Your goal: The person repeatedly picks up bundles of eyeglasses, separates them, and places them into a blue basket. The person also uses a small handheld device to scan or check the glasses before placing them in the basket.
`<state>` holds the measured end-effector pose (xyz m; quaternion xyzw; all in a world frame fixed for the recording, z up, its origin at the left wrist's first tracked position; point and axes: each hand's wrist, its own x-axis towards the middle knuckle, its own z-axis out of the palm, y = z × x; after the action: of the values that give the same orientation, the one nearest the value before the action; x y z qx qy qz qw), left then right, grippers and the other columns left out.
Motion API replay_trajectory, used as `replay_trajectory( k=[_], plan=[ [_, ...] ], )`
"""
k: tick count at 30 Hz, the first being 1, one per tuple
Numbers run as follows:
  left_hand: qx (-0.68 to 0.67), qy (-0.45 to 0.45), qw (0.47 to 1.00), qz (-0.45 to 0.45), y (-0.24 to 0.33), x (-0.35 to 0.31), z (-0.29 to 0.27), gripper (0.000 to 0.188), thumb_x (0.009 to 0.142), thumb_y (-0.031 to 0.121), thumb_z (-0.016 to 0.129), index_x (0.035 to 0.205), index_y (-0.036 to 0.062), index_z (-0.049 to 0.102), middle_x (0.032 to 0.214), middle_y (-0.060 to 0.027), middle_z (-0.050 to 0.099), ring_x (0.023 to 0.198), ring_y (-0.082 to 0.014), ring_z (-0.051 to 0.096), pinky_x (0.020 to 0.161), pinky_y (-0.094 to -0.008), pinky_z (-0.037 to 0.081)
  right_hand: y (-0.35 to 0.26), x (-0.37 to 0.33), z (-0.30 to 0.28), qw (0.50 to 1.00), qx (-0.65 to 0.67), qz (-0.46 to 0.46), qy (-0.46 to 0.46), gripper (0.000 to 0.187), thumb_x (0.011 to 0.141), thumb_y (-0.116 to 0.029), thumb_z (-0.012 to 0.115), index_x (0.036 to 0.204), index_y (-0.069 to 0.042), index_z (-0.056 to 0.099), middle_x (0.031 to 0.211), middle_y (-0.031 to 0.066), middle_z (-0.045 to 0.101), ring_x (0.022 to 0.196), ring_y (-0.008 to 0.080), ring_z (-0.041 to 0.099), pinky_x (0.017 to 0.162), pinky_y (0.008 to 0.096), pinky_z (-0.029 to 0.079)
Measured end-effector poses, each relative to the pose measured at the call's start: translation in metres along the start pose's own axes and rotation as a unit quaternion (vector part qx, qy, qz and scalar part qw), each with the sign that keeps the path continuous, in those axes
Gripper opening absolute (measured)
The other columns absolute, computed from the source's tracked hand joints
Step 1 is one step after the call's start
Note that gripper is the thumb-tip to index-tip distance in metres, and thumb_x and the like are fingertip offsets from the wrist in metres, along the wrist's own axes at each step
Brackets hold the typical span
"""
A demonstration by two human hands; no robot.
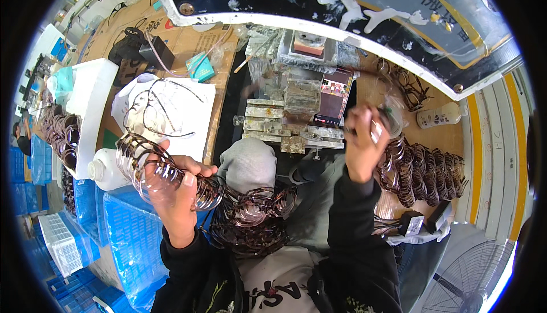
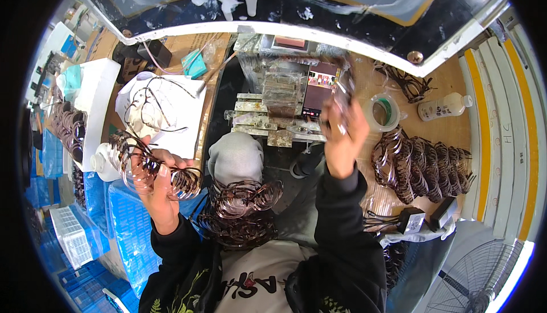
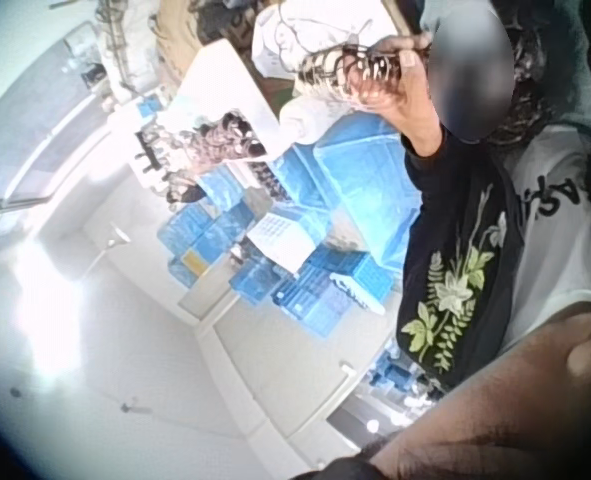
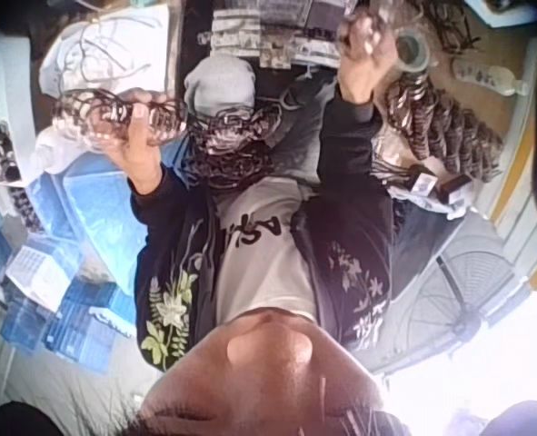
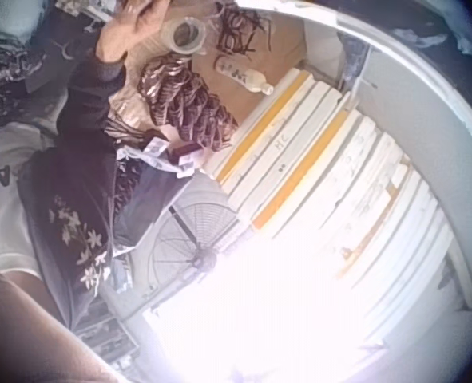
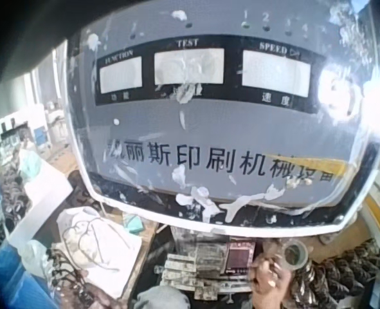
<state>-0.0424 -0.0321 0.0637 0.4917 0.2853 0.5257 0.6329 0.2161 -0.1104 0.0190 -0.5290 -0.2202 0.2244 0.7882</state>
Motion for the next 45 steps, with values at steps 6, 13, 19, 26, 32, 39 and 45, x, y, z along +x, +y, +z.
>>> replay_trajectory(
  k=[6,13,19,26,32,39,45],
  plan=[
    [-0.021,-0.006,1.0,0.012,-0.001,-0.003,-0.005,0.045,0.088,0.012,0.047,0.127,-0.0014,0.029,0.075,-0.0102,0.049,0.066,-0.0199,0.054,0.062,-0.0354,0.051,0.049,0.041,0.023,0.998,-0.021,-0.056,-0.018,0.016,0.093,-0.02,0.052,0.092,-0.005,0.056,0.071,-0.0048,0.049,0.057,0.0004,0.035,0.047,0.0164,0.023],
    [0.015,0.034,0.997,-0.061,-0.001,-0.003,0.003,0.07,0.09,0.058,0.028,0.129,-0.0004,0.031,0.066,-0.0053,0.045,0.053,-0.0182,0.051,0.048,-0.0331,0.049,0.06,0.042,0.019,0.991,-0.07,-0.11,-0.007,0.018,0.092,-0.021,0.054,0.096,-0.004,0.057,0.076,-0.0043,0.055,0.064,0.0011,0.045,0.051,0.0157,0.032],
    [-0.12,0.07,0.982,-0.127,0.002,-0.002,0.013,0.086,0.082,0.072,0.023,0.126,-0.0012,0.036,0.062,-0.0051,0.045,0.048,-0.0205,0.051,0.047,-0.0352,0.049,0.043,-0.01,0.017,0.992,0.08,-0.09,0.041,0.015,0.083,-0.002,0.053,0.097,0.004,0.053,0.083,0.0061,0.054,0.072,0.0129,0.05,0.063,0.0258,0.042],
    [-0.176,0.01,0.966,-0.192,0.001,-0.006,0.014,0.103,0.071,0.084,0.02,0.118,-0.0045,0.045,0.067,-0.0108,0.054,0.053,-0.0251,0.056,0.051,-0.0395,0.05,0.0,-0.084,0.033,0.863,-0.347,-0.347,-0.118,0.037,0.065,0.013,0.048,0.097,0.001,0.062,0.074,0.0129,0.06,0.058,0.0224,0.056,0.053,0.0312,0.047],
    [-0.142,-0.081,0.986,-0.021,-0.011,-0.012,0.024,0.09,0.069,0.065,0.063,0.123,-0.0026,0.037,0.084,-0.01,0.057,0.077,-0.0149,0.058,0.067,-0.0262,0.049,-0.005,-0.106,0.055,0.838,-0.327,-0.369,-0.235,0.037,0.071,0.011,0.054,0.105,0.001,0.06,0.066,0.0137,0.057,0.048,0.0237,0.054,0.046,0.0295,0.044],
    [-0.059,-0.102,0.992,0.042,-0.011,-0.013,0.024,0.073,0.072,-0.003,0.068,0.13,0.0028,0.024,0.095,-0.013,0.053,0.089,-0.0207,0.057,0.079,-0.0337,0.048,-0.013,-0.105,0.06,0.829,-0.325,-0.336,-0.307,0.052,0.058,0.009,0.061,0.108,-0.005,0.063,0.077,0.008,0.058,0.057,0.0201,0.059,0.049,0.0268,0.047],
    [-0.1,-0.043,0.993,0.045,0.003,-0.007,0.004,0.061,0.078,0.004,0.054,0.134,0.0045,0.028,0.09,-0.0097,0.049,0.081,-0.0233,0.055,0.076,-0.0425,0.051,-0.018,-0.069,0.018,0.824,-0.444,-0.101,-0.339,0.028,0.075,-0.013,0.069,0.102,-0.009,0.064,0.093,0.0084,0.06,0.067,0.0273,0.061,0.055,0.0315,0.049]
  ],
)
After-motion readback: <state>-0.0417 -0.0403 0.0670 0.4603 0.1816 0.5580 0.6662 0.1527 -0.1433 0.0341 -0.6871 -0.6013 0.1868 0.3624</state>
